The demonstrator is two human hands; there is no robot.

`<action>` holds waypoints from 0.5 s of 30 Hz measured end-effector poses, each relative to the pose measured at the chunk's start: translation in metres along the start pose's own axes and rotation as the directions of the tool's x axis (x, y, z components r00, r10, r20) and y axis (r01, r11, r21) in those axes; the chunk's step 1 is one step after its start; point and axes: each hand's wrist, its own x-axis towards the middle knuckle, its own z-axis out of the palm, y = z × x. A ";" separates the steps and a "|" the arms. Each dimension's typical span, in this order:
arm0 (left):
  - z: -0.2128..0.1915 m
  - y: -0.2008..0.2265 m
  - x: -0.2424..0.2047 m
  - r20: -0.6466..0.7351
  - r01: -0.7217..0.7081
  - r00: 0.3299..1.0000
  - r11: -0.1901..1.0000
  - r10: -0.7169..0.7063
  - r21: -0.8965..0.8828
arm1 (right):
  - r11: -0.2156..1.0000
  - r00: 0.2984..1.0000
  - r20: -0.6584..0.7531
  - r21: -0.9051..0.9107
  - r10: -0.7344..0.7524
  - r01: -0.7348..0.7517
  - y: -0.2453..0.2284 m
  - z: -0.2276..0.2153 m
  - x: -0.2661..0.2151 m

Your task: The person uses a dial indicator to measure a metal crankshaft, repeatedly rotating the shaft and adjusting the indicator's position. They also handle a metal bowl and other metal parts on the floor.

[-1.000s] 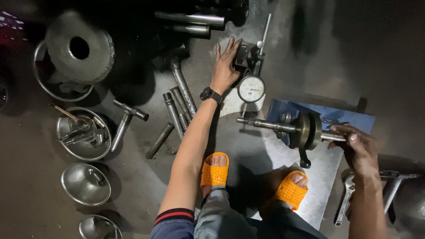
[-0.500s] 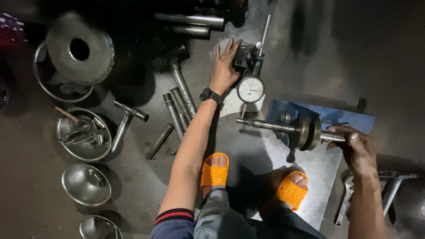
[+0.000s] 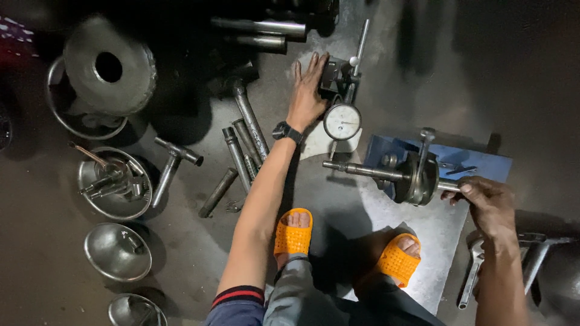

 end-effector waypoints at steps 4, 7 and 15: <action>-0.001 0.038 -0.052 -0.100 0.160 0.979 0.975 -0.177 -0.157 | 0.999 0.999 -0.007 0.026 0.036 -0.035 0.015 -0.005 0.000; -0.014 0.084 -0.110 -0.240 0.104 0.956 0.960 -0.168 -0.259 | 0.999 0.999 0.005 0.028 -0.046 0.046 0.020 -0.008 0.001; -0.009 0.133 -0.232 0.267 0.583 0.785 0.521 -0.558 -0.624 | 0.952 0.994 0.073 0.300 -0.083 0.057 0.000 -0.007 -0.002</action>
